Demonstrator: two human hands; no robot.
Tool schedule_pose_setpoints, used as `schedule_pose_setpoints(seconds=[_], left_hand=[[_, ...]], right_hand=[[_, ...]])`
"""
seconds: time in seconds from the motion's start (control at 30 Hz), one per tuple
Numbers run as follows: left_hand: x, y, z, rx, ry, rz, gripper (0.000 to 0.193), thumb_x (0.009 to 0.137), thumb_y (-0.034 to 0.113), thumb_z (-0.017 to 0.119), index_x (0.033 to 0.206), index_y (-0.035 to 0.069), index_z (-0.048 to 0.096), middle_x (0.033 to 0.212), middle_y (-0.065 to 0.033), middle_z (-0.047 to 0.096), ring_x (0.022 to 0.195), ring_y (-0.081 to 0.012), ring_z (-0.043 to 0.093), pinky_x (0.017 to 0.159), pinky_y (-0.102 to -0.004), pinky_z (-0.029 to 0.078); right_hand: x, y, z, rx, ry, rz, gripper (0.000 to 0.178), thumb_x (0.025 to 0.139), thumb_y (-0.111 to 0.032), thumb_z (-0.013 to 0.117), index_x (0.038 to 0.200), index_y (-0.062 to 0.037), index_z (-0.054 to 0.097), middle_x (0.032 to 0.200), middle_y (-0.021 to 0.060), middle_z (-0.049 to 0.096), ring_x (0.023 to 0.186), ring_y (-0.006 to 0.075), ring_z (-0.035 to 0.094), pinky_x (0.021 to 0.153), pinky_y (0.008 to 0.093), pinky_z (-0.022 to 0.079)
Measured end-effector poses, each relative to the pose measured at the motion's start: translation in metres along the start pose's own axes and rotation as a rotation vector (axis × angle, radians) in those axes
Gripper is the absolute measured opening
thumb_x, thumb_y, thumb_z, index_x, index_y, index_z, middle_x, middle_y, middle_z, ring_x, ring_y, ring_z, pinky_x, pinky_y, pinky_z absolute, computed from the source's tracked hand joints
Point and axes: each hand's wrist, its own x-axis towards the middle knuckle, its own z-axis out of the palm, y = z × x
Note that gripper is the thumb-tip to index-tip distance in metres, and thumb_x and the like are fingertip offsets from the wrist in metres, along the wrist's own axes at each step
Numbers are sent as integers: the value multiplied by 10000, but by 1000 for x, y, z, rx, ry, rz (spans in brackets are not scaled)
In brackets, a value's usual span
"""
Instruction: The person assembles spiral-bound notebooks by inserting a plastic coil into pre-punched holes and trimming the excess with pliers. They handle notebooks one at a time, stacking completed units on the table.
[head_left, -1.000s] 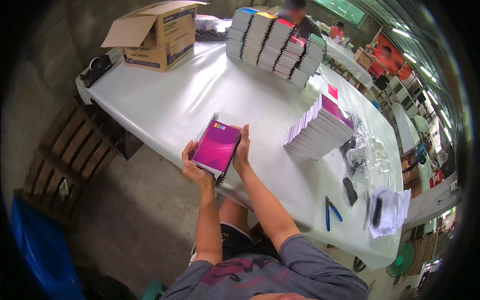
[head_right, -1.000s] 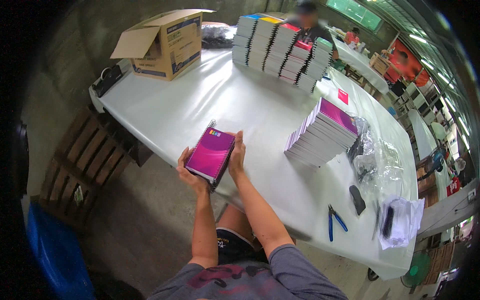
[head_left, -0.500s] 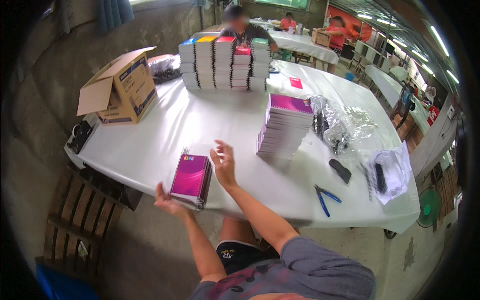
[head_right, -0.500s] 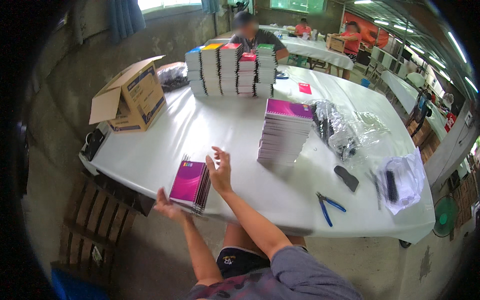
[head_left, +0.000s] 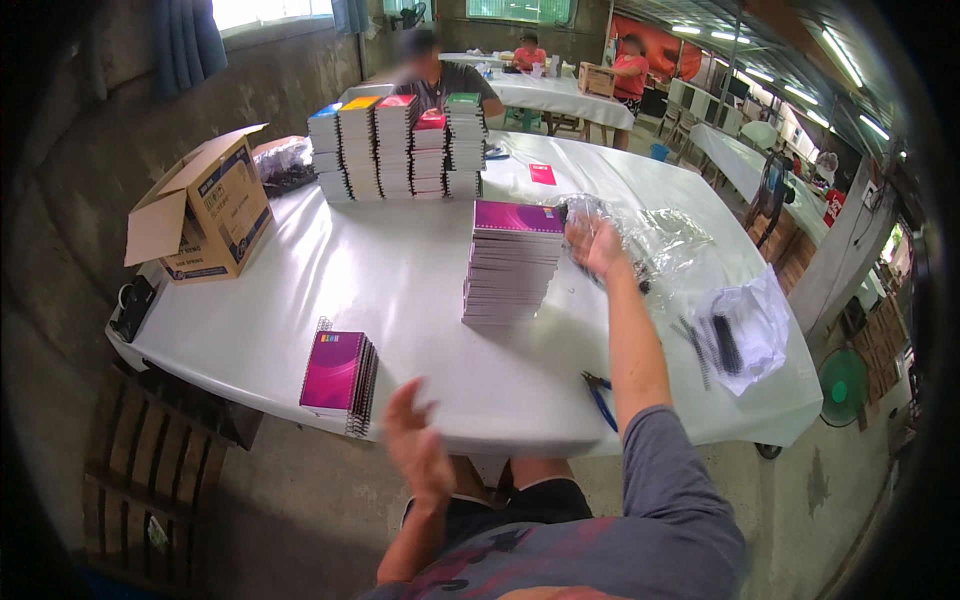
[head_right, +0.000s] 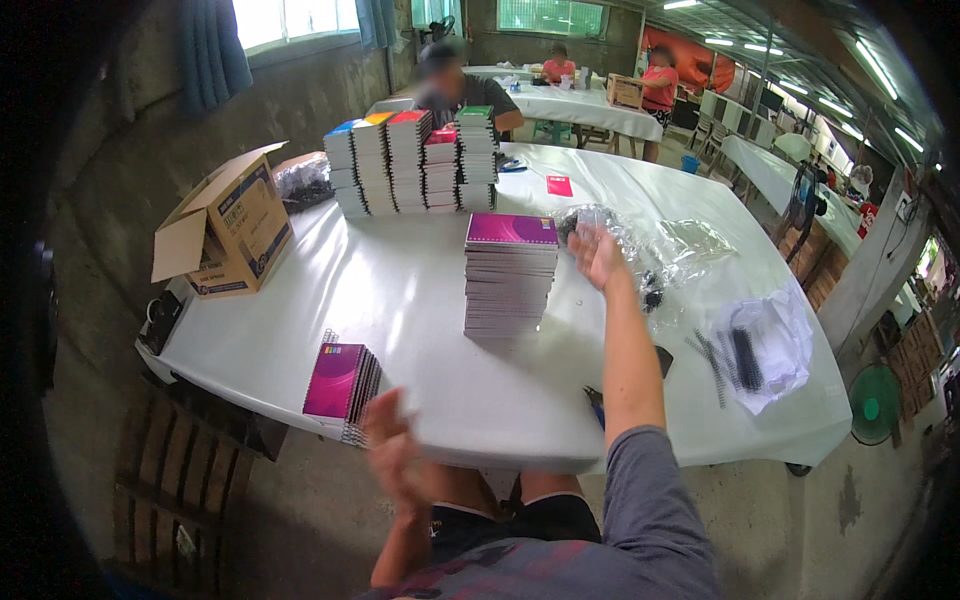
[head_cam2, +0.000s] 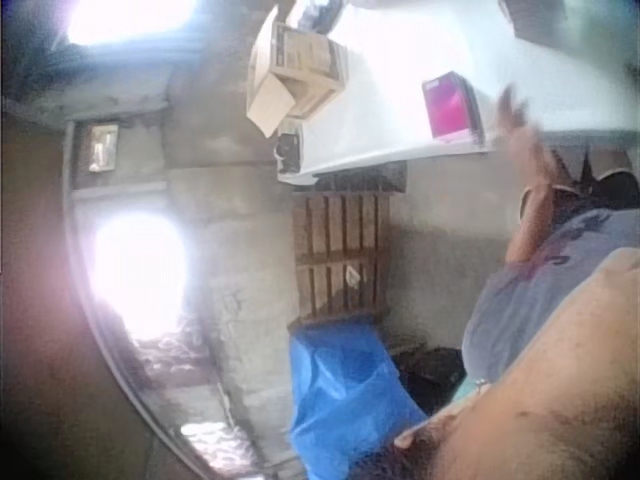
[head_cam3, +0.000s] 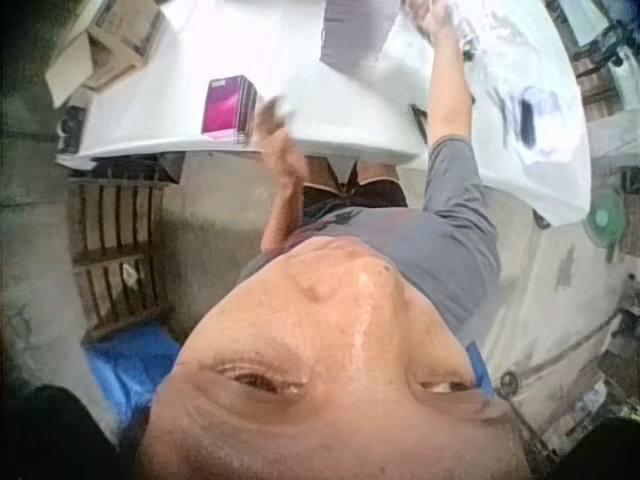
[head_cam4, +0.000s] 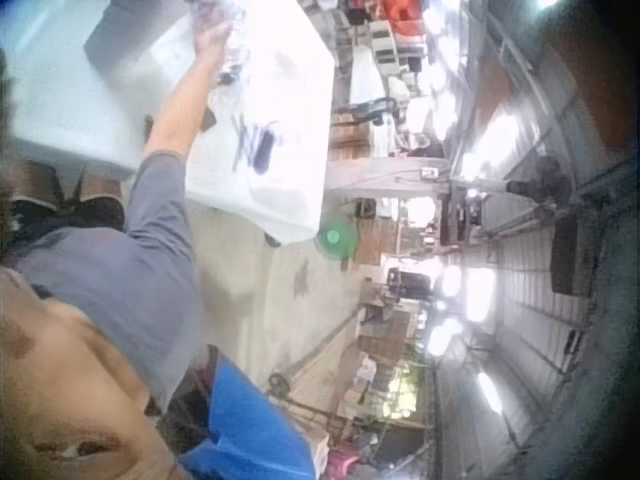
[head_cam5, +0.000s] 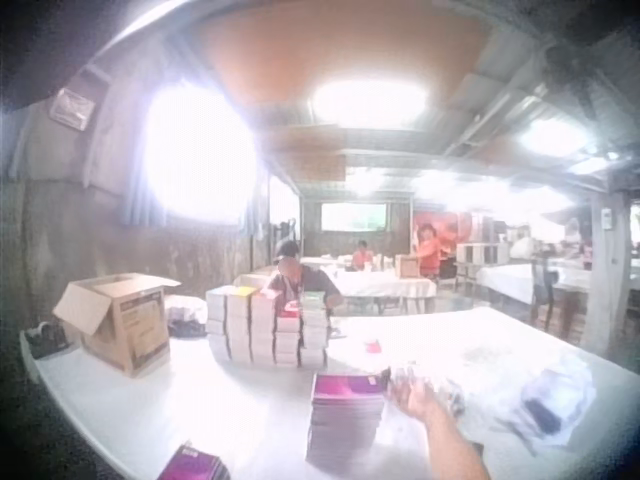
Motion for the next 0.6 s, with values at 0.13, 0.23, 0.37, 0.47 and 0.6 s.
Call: schedule_pose_setpoints(seconds=[0.13,0.23,0.37,0.47,0.6], left_hand=[[-1,-71,35,-191,-20,-759,833,856,329,562,1434,30,42,1478,-157,151,1379,-241,147,1119,-341,99],[7,-144,27,-128,35,-817,716,944,420,361,1450,83,-18,1515,-113,43,1404,-228,14,1122,-369,70],[47,-177,66,-221,132,-796,909,866,619,381,1443,106,-97,1522,-88,-15,1402,-212,-54,1119,-351,-1],[76,-173,115,-267,177,-716,1013,796,697,428,1447,111,-80,1518,-79,7,1398,-215,7,1119,-352,15],[104,-199,101,-239,359,-706,1233,705,679,597,1380,105,-261,1499,-92,85,1350,-279,190,1093,-435,178]], right_hand=[[8,118,-44,-190,77,146,337,863,-264,440,1169,-154,526,1030,99,629,874,209,600,685,353,474],[10,121,-23,-581,-258,107,343,870,-230,438,1189,-132,522,1110,80,617,983,222,578,750,399,475],[23,117,-36,-510,-230,166,387,798,-10,512,1168,-101,574,1152,51,597,1031,220,542,854,405,439],[28,107,-44,-1110,-292,-41,495,711,106,532,1161,-93,585,1159,55,592,1022,196,546,841,337,445],[-11,109,-6,-987,-346,-51,526,692,125,424,1146,-73,601,1125,63,625,962,163,565,792,288,441]])
